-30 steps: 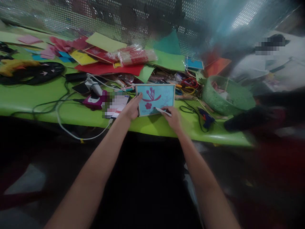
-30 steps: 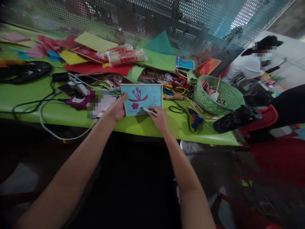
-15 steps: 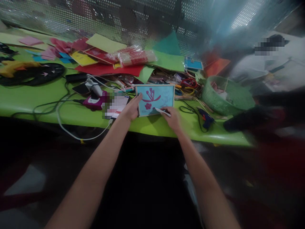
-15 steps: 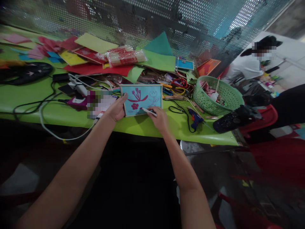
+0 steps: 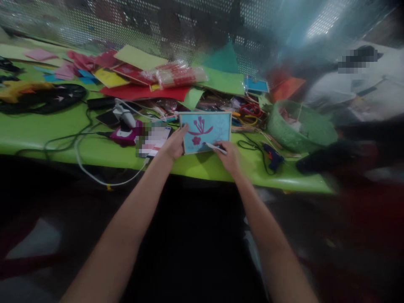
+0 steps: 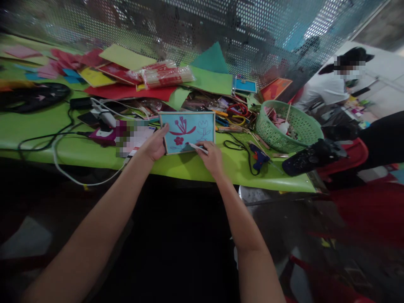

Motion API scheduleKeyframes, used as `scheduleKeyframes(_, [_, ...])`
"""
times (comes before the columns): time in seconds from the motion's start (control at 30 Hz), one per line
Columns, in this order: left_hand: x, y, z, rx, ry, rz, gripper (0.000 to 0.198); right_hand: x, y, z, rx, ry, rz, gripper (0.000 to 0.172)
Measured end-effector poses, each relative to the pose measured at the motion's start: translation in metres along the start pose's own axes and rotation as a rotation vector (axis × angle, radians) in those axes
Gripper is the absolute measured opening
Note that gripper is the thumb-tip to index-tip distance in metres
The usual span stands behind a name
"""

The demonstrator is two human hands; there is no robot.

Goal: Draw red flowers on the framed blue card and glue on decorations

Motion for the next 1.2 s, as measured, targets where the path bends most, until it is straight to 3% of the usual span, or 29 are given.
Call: scheduleKeyframes(1.2, [-0.001,0.002,0.002,-0.006,0.018,-0.014,0.042,0.008,0.005,0.001,-0.052,0.077,-0.004,0.019])
Point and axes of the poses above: each hand's wrist, its own z-axis towards the middle knuckle, its own x-axis out of the palm, y = z × x, the point moved 9 cm from there along z, towards the middle knuckle, and after that the axes turned 3 degrees about x, right-handed, at the moved point
